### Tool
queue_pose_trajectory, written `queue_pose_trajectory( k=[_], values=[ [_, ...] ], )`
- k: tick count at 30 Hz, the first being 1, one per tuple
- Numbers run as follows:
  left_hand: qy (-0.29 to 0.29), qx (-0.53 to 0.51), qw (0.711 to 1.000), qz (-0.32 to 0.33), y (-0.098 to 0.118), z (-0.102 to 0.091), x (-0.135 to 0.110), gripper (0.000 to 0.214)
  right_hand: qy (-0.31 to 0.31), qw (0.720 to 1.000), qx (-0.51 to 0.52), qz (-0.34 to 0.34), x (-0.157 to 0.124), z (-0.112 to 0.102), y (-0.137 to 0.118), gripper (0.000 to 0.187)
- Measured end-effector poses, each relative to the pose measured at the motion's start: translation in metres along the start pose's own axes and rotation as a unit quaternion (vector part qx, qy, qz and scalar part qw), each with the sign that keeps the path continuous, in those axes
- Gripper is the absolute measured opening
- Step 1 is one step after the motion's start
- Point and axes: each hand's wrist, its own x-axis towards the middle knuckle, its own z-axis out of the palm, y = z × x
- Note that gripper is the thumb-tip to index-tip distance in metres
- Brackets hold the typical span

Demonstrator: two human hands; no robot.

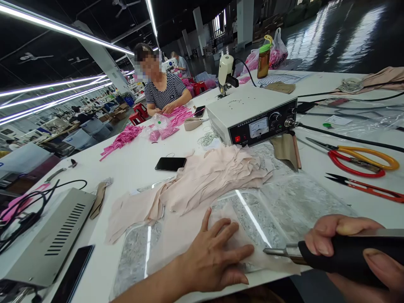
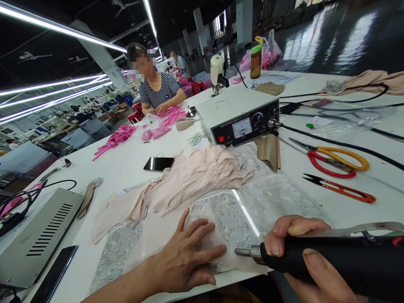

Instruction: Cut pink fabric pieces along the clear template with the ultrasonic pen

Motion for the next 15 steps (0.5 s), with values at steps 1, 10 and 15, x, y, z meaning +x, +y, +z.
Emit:
queue_pose_trajectory(
  k=[1, 10, 15],
  values=[
    [-0.002, 0.002, 1.0, -0.001, 0.001, 0.0, 0.0, 0.051, 0.003, 1.0, 0.003, 0.003, 0.0, 0.003, -0.001, 0.027],
    [-0.006, 0.002, 1.0, -0.008, 0.003, 0.002, 0.0, 0.054, -0.02, 0.999, 0.02, -0.017, -0.01, -0.003, 0.016, 0.016],
    [-0.001, 0.008, 1.0, -0.007, 0.003, 0.003, -0.001, 0.055, -0.04, 0.999, -0.01, -0.013, -0.007, 0.003, 0.014, 0.019]
  ],
)
